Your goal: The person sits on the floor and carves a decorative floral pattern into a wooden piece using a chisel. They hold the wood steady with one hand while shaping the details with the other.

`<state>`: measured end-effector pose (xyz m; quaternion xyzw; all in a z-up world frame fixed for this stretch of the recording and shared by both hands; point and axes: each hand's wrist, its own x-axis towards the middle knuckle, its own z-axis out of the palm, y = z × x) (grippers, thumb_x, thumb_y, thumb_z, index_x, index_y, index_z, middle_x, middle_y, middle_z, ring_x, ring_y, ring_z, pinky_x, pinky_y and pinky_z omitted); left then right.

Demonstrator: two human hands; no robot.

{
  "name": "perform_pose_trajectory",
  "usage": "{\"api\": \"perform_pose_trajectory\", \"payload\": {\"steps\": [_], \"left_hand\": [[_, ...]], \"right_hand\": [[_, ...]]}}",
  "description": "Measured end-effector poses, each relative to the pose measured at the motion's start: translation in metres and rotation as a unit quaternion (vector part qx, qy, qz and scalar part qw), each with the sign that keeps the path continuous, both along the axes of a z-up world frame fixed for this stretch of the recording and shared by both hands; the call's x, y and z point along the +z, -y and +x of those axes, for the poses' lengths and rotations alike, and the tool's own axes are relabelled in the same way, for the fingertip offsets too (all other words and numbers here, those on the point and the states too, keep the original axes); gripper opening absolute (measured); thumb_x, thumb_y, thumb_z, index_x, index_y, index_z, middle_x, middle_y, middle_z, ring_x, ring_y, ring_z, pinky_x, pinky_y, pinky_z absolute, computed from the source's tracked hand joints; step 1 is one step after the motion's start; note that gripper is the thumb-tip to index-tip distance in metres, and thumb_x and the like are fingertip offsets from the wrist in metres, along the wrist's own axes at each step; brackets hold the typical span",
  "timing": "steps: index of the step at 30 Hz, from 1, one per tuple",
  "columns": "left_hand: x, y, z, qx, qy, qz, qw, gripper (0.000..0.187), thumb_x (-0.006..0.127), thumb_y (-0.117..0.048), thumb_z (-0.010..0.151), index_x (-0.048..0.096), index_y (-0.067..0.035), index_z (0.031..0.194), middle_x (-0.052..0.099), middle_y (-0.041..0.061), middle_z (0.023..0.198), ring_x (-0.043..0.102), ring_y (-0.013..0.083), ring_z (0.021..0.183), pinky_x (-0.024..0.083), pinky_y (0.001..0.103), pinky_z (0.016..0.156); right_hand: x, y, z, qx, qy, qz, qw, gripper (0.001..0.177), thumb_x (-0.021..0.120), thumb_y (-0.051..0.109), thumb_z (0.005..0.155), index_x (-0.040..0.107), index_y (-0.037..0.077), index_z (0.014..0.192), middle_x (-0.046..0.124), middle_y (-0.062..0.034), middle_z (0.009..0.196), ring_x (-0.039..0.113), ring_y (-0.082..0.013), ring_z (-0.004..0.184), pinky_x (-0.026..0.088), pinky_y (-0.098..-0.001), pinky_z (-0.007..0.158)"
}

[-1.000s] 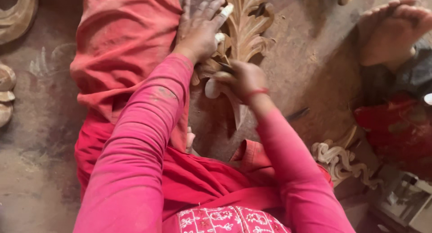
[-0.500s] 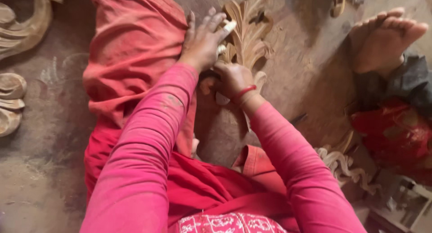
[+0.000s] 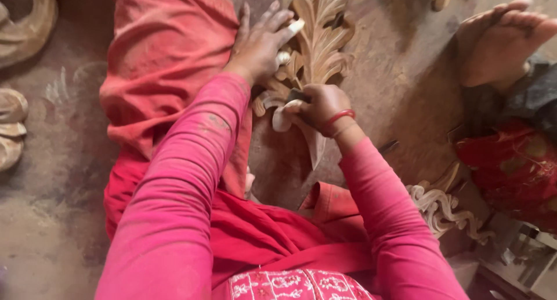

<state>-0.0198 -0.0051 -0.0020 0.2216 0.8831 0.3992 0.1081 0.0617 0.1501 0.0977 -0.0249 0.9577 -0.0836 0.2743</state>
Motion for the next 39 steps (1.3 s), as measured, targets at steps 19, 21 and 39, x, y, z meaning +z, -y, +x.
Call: {"api": "perform_pose_trajectory", "payload": {"steps": [19, 21, 39], "left_hand": [[0.007, 0.003, 0.001, -0.013, -0.01, -0.008, 1.0, 0.07, 0.076, -0.03, 0.087, 0.049, -0.03, 0.152, 0.042, -0.001, 0.16, 0.019, 0.0224, 0.155, -0.007, 0.067, 0.118], [0.008, 0.002, 0.002, -0.014, -0.018, -0.001, 1.0, 0.071, 0.077, -0.033, 0.086, 0.049, -0.028, 0.152, 0.042, 0.0, 0.16, 0.019, 0.0228, 0.154, -0.007, 0.067, 0.118], [0.039, 0.016, 0.098, 0.186, 0.036, -0.015, 0.982, 0.092, 0.078, -0.037, 0.093, 0.026, -0.008, 0.163, 0.023, 0.016, 0.171, 0.011, 0.0313, 0.16, 0.004, 0.05, 0.13]], "right_hand": [[-0.007, 0.014, -0.004, 0.059, -0.092, -0.041, 0.993, 0.036, 0.078, 0.047, 0.079, 0.076, 0.02, 0.102, 0.075, -0.0144, 0.091, 0.071, -0.0375, 0.086, 0.054, -0.049, 0.073], [-0.004, 0.002, 0.005, 0.021, -0.066, -0.031, 0.997, 0.043, 0.08, 0.056, 0.081, 0.075, 0.017, 0.099, 0.074, -0.016, 0.091, 0.069, -0.0388, 0.087, 0.053, -0.0496, 0.073], [-0.002, -0.053, 0.13, 0.028, -0.312, -0.146, 0.938, 0.065, 0.086, 0.031, 0.073, 0.062, -0.001, 0.125, 0.056, -0.0237, 0.133, 0.054, -0.0431, 0.118, 0.046, -0.0467, 0.101]]}}
